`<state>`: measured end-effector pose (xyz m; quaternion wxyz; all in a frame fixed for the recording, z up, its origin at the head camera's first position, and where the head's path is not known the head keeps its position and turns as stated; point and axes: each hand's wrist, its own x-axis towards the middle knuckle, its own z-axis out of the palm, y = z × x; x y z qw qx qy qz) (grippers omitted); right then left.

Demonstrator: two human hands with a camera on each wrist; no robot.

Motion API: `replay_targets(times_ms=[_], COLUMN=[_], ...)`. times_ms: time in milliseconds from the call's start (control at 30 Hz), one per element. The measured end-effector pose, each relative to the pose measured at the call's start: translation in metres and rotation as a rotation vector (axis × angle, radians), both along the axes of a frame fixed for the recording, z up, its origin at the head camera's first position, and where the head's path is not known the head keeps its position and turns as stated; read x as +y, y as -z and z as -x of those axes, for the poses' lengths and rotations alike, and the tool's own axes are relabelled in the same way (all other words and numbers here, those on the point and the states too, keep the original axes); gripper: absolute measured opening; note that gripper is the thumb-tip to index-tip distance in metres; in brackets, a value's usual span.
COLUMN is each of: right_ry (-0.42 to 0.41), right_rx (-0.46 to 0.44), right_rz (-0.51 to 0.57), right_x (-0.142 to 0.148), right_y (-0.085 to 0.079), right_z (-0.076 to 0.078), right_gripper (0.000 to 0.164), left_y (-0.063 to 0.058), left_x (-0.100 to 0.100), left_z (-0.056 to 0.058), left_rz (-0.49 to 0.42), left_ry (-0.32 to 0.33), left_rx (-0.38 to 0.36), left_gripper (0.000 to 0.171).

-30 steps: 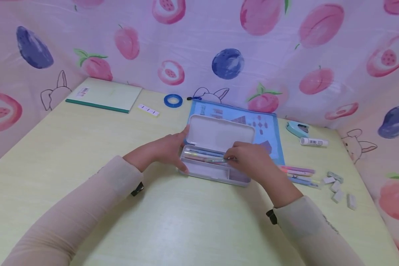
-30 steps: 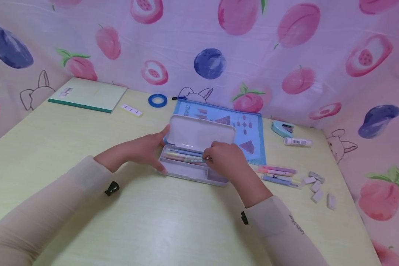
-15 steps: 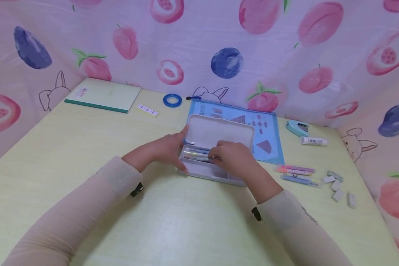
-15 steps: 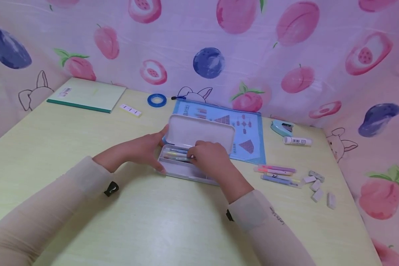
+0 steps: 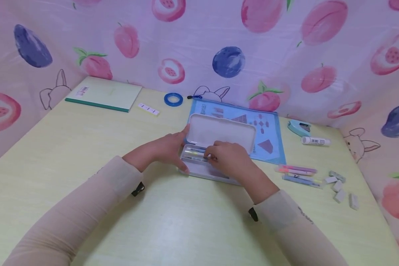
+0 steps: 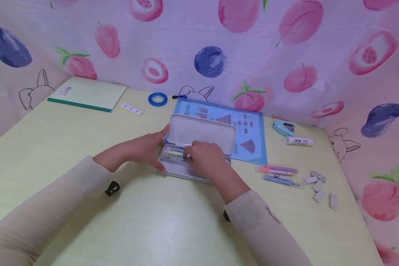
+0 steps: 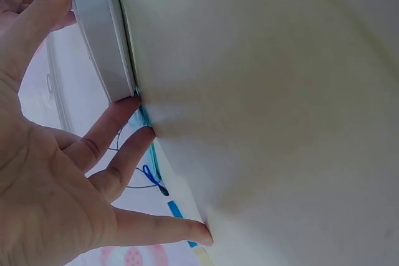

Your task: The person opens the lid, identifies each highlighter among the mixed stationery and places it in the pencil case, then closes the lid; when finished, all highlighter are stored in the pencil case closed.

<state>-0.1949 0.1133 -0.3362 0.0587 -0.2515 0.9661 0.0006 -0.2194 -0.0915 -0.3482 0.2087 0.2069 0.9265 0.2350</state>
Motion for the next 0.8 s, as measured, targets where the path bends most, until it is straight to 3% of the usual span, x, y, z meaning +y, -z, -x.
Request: replay_targets(times_ms=[333, 600, 800], right_ry=[0.054, 0.150, 0.157], right_rx=[0.001, -0.048, -0.006], right_rz=[0.051, 0.083, 0.092], right_x=[0.033, 0.066, 0.093], right_y=[-0.006, -0.010, -0.008], right_z=[-0.006, -0.016, -0.025], right_gripper=[0.022, 0.025, 0.025], left_y=[0.000, -0.002, 0.000], left_x=[0.000, 0.001, 0.002], left_z=[-0.001, -0.001, 0.001], left_rz=[-0.018, -0.014, -0.016], left_ry=[0.013, 0.005, 0.002], left_rx=[0.008, -0.018, -0.022], left_gripper=[0.134, 0.134, 0.135])
